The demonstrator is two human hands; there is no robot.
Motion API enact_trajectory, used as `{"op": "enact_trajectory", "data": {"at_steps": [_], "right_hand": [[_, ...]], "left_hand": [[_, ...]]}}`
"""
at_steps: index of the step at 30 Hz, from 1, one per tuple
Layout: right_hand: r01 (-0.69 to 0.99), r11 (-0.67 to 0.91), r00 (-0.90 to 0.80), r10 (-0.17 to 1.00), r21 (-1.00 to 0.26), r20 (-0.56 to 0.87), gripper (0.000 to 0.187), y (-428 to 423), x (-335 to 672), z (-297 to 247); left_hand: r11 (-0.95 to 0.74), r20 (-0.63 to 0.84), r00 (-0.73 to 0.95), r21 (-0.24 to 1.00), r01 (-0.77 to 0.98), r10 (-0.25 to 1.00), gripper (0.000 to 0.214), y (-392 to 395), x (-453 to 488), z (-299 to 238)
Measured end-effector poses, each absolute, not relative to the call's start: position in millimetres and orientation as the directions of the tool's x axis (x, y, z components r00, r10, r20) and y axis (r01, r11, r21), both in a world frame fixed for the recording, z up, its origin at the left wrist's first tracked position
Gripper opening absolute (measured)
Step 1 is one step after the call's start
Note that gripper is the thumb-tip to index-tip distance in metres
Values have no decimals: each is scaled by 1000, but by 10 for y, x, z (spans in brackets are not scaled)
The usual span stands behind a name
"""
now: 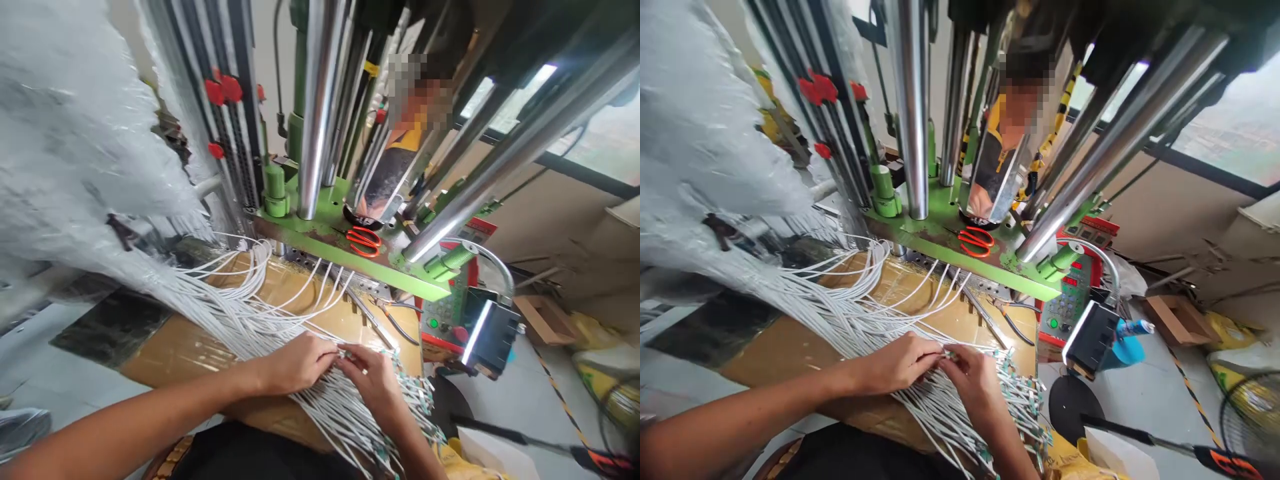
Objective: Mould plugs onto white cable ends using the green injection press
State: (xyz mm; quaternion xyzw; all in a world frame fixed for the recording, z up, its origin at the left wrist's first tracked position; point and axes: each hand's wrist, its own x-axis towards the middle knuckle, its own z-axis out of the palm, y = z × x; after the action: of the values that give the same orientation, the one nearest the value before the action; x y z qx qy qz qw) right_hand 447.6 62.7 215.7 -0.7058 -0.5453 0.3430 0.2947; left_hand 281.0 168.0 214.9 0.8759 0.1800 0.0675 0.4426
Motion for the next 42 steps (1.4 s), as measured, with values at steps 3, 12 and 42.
{"op": "enact_trajectory", "data": {"at_steps": [3,12,42], "right_hand": [[558,-112,138,990,-822,-41,25,575,4480,2063],[-614,256,505,854,-747,-122,19,1130,3864,2247],[-60,-131,672,728,-990,-138,54,535,4505,1892]], "left_hand": [[-718,114,945,679,152,308,28,1791,2626,2110],[-837,438,738,63,544,513,27,2738,1376,2160],[-959,141,981,267,93,134,20,2106,2889,1951]]}}
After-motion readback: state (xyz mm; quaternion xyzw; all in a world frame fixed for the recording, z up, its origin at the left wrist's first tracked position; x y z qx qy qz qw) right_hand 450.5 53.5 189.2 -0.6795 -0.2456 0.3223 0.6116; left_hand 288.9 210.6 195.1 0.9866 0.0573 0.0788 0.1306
